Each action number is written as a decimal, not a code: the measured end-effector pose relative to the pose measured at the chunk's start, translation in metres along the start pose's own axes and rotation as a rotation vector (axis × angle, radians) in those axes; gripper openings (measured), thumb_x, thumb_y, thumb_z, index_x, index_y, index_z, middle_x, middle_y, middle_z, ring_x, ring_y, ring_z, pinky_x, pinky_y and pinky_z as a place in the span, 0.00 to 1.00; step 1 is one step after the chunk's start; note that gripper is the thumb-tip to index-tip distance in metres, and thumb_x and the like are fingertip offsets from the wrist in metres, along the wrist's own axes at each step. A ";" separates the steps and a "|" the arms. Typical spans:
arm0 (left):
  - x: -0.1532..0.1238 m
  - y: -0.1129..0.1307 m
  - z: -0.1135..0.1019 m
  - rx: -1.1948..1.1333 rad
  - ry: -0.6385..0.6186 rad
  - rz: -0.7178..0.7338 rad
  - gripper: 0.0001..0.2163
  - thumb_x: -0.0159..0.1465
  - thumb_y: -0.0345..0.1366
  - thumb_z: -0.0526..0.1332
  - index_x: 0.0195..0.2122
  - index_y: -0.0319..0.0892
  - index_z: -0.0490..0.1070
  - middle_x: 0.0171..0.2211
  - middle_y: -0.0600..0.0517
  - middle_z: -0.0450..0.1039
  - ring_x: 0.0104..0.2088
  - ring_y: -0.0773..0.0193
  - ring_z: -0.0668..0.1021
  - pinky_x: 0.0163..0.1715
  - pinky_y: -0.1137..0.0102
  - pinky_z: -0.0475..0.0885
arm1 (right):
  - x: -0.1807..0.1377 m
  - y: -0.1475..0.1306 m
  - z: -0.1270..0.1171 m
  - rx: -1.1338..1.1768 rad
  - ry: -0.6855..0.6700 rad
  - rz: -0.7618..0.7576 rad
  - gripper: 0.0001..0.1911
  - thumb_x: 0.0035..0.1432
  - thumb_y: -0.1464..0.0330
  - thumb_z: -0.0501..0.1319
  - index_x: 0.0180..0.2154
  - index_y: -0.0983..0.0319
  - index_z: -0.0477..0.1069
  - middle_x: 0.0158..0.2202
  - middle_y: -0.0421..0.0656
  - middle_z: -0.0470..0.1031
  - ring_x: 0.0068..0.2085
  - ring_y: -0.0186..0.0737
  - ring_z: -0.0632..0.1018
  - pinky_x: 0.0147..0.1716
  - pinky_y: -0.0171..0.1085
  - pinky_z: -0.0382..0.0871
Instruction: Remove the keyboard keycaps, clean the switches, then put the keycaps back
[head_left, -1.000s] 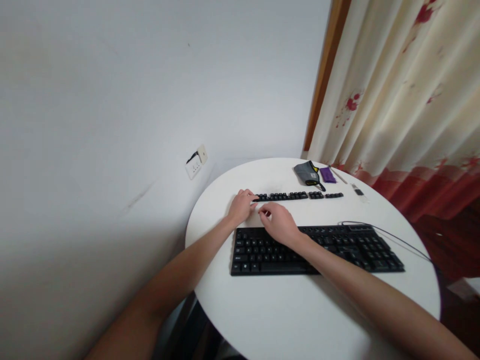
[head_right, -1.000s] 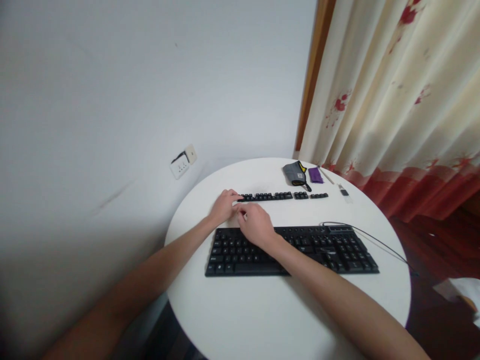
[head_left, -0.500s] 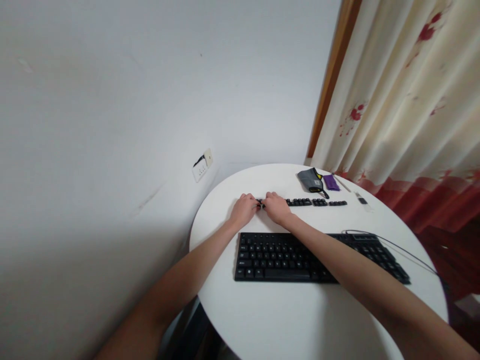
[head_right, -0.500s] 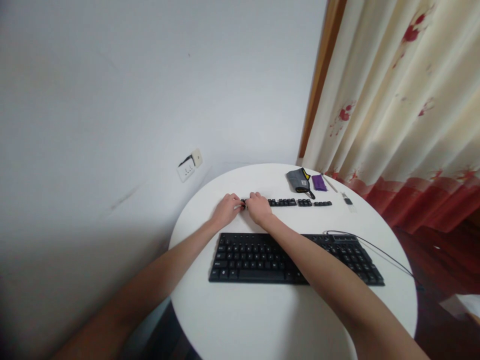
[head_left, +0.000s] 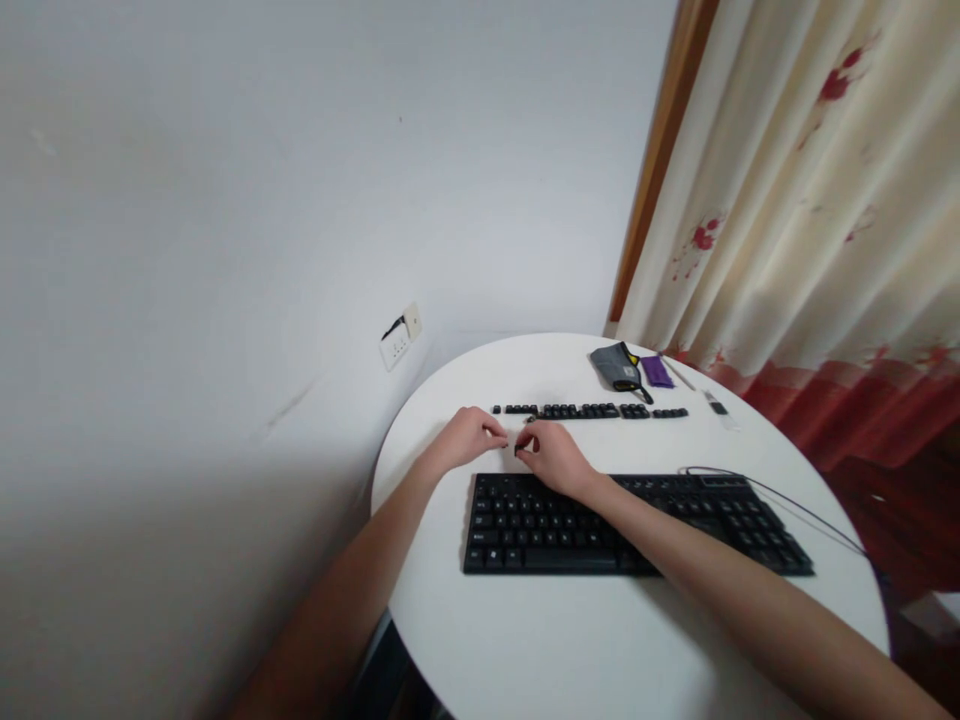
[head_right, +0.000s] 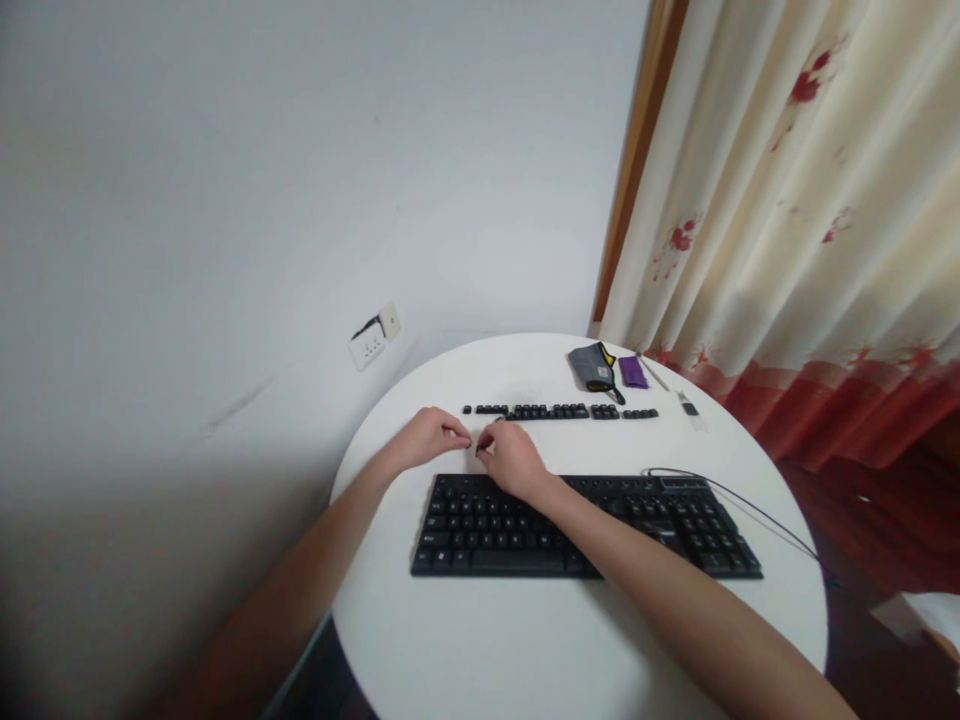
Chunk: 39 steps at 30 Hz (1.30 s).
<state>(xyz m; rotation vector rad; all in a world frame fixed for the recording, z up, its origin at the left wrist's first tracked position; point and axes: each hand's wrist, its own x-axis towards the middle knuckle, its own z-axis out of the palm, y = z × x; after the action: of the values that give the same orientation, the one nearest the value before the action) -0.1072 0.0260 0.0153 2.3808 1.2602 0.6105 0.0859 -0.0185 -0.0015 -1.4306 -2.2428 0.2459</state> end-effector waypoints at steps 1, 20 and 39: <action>-0.008 0.004 -0.002 -0.035 -0.021 -0.014 0.06 0.59 0.35 0.65 0.32 0.43 0.82 0.28 0.53 0.81 0.29 0.63 0.79 0.31 0.72 0.69 | -0.009 -0.002 0.001 0.082 0.006 0.016 0.07 0.58 0.73 0.64 0.40 0.62 0.77 0.36 0.43 0.79 0.35 0.37 0.77 0.38 0.34 0.69; -0.071 0.039 0.012 -0.069 0.034 0.065 0.04 0.62 0.34 0.65 0.32 0.46 0.81 0.33 0.53 0.81 0.37 0.61 0.77 0.42 0.67 0.69 | -0.050 -0.012 0.010 0.505 0.055 0.084 0.04 0.54 0.75 0.66 0.28 0.61 0.79 0.31 0.41 0.80 0.34 0.39 0.78 0.39 0.36 0.70; -0.093 0.049 0.011 0.230 0.001 0.180 0.10 0.69 0.36 0.58 0.38 0.48 0.80 0.42 0.50 0.76 0.45 0.57 0.72 0.47 0.62 0.69 | -0.062 -0.018 -0.007 0.083 -0.020 -0.199 0.09 0.65 0.68 0.58 0.33 0.61 0.75 0.37 0.43 0.75 0.43 0.41 0.73 0.44 0.38 0.65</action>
<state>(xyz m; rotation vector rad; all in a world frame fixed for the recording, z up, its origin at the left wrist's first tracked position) -0.1150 -0.0790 0.0129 2.7049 1.1811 0.5442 0.0962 -0.0826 -0.0066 -1.1581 -2.3419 0.2854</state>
